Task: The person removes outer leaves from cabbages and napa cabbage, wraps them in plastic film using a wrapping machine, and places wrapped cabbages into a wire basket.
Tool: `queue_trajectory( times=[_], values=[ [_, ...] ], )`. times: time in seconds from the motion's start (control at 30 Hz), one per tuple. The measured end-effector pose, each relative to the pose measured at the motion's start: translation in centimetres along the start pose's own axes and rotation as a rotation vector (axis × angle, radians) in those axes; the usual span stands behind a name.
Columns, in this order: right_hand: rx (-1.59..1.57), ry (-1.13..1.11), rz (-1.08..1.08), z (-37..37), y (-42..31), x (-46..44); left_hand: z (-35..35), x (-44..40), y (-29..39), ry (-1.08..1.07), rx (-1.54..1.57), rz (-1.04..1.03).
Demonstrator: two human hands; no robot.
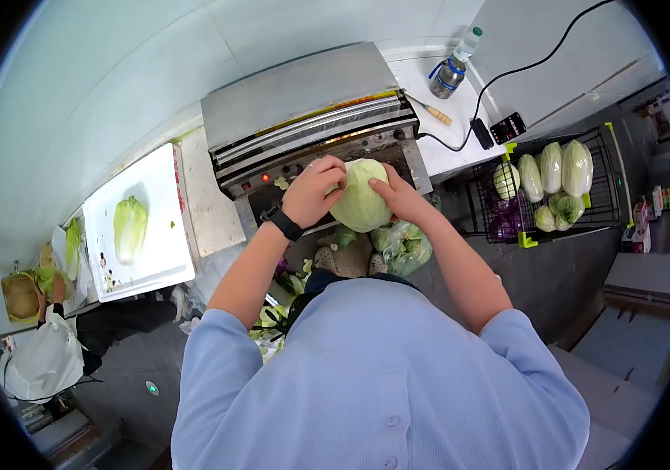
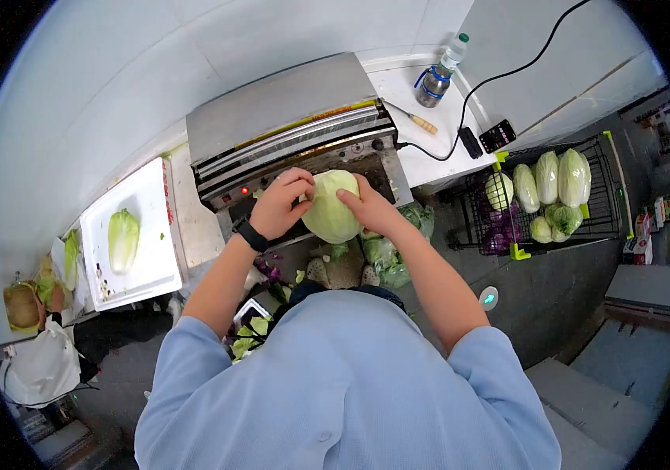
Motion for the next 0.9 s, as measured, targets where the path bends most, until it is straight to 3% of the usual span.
queue_trajectory(
  times=[0.13, 0.23, 0.33, 0.53, 0.63, 0.9],
  values=[
    [0.012, 0.021, -0.034, 0.0, 0.4, -0.4, -0.3, 0.1, -0.3, 0.016, 0.017, -0.016],
    [0.002, 0.030, -0.022, -0.2, 0.3, -0.1, -0.7, 0.5, 0.1, 0.060, 0.285, 0.153],
    [-0.055, 0.037, -0.051, -0.4, -0.4, 0.4, -1.0, 0.9, 0.0, 0.014, 0.109, 0.131],
    [-0.178, 0.070, -0.126, -0.5, 0.6, -0.6, -1.7, 2.6, 0.5, 0.155, 0.052, 0.062],
    [-0.163, 0.115, -0.047, -0.9, -0.2, 0.4, -1.9, 2.7, 0.9, 0.208, 0.156, 0.195],
    [-0.300, 0.091, -0.172, -0.7, 0.3, -0.4, -2.1, 5.1, 2.4, 0.279, -0.108, -0.095]
  ],
)
Point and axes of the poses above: each hand's wrist, its own x-axis away from the middle knuckle, its own z-axis out of the back of the hand, y = z × x, the point moved 5 cm from there along -x, towards the middle knuckle, and after that the axes turned 3 degrees about -z, right-handed, at the moved point
